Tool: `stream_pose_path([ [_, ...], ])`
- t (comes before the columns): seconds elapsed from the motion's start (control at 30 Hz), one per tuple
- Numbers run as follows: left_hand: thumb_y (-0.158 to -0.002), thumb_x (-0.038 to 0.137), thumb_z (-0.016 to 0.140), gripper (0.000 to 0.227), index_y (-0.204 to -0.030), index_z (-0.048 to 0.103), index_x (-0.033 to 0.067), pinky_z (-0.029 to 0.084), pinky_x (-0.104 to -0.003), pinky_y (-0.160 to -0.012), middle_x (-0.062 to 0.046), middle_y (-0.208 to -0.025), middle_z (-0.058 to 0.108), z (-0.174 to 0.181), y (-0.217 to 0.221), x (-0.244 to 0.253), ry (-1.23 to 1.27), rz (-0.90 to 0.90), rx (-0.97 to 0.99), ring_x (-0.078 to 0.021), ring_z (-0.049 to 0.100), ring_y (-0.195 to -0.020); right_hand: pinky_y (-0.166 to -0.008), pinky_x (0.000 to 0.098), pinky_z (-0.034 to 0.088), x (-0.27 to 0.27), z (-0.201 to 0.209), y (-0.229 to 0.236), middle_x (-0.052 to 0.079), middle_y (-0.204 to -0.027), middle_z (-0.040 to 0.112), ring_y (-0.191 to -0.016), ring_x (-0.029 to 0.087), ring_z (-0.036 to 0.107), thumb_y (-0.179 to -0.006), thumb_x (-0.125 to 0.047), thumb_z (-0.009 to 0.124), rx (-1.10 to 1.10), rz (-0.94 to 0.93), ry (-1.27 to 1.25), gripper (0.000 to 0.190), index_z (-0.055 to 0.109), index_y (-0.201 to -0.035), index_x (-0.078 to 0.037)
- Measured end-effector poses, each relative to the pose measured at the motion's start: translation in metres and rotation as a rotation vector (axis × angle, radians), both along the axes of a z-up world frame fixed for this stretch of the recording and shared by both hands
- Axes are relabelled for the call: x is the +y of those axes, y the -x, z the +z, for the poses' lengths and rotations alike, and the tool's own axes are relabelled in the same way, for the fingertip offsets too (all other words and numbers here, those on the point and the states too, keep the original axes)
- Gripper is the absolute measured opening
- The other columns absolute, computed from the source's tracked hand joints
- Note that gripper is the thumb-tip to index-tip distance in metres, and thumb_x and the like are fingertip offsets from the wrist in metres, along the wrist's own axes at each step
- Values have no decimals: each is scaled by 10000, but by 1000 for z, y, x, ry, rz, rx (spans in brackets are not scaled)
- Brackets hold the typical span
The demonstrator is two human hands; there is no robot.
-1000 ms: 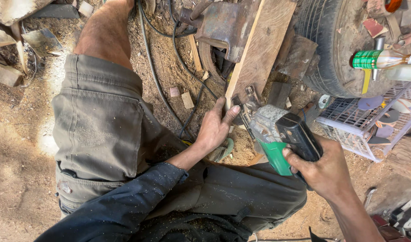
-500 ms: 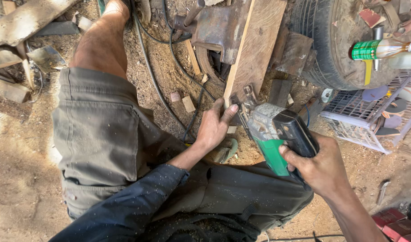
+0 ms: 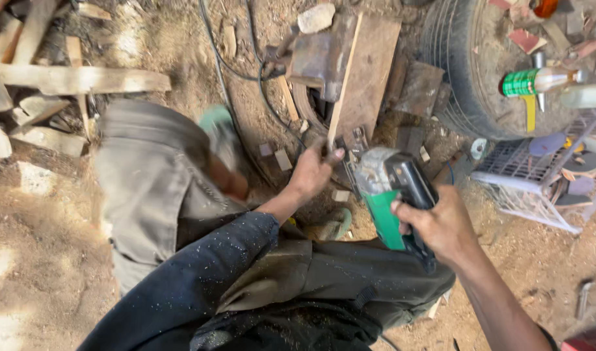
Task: The person uses a jigsaw to cut a plank of wood clamped in a vise. They guide the tool along the wood, pause to reposition the plank, and continue cutting until the piece is separated.
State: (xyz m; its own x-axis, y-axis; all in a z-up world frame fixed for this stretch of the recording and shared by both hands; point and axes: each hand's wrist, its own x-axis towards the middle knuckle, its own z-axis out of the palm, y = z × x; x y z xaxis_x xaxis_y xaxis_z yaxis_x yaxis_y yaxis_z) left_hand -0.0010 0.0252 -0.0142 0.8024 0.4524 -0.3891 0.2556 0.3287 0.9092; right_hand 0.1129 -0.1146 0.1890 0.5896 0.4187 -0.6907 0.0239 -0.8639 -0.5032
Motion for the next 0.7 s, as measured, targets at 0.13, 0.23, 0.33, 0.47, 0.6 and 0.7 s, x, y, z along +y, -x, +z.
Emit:
stream_pose_path([
  [0.13,-1019,405,533,604,-1393,440,-59,505,-470,-993,-287,-1182,682,-1,-3,7,21,-135,49,-361,689,-1109,-524,359,552,2,7,3,115,-624,701,-521,194,683,-771,-120,742,-58,-16,67,160,715,-799,35],
  [0.23,-1017,422,529,568,-1325,498,-54,548,-485,-894,-282,-1016,725,3,8,5,-43,-117,84,-367,728,-955,-504,353,519,6,11,9,128,-595,692,-503,195,666,-773,-117,738,-80,-2,95,148,715,-777,30],
  [0.33,-1032,436,511,541,-1278,514,-46,567,-474,-824,-258,-867,726,9,2,12,-21,-142,95,-347,754,-801,-501,349,508,11,12,10,121,-612,688,-509,193,652,-775,-111,741,-86,-56,67,148,709,-789,32],
  [0.47,-1018,392,527,489,-1241,532,-43,564,-478,-728,-235,-754,722,15,3,14,-9,-156,137,-324,743,-693,-487,350,513,8,13,12,131,-599,689,-503,188,667,-785,-131,746,-106,-39,118,180,717,-788,46],
  [0.6,-1020,375,531,487,-1282,513,-35,577,-467,-708,-216,-775,735,17,2,16,18,-182,188,-309,742,-667,-457,356,535,6,9,13,121,-607,703,-471,191,663,-755,-146,749,-108,-64,92,190,720,-798,36],
  [0.7,-1016,362,541,477,-1259,538,-48,582,-450,-730,-211,-828,758,17,2,18,4,-103,59,-290,764,-705,-451,352,551,5,6,14,118,-588,703,-458,191,672,-748,-156,748,-122,-48,101,193,721,-787,31],
])
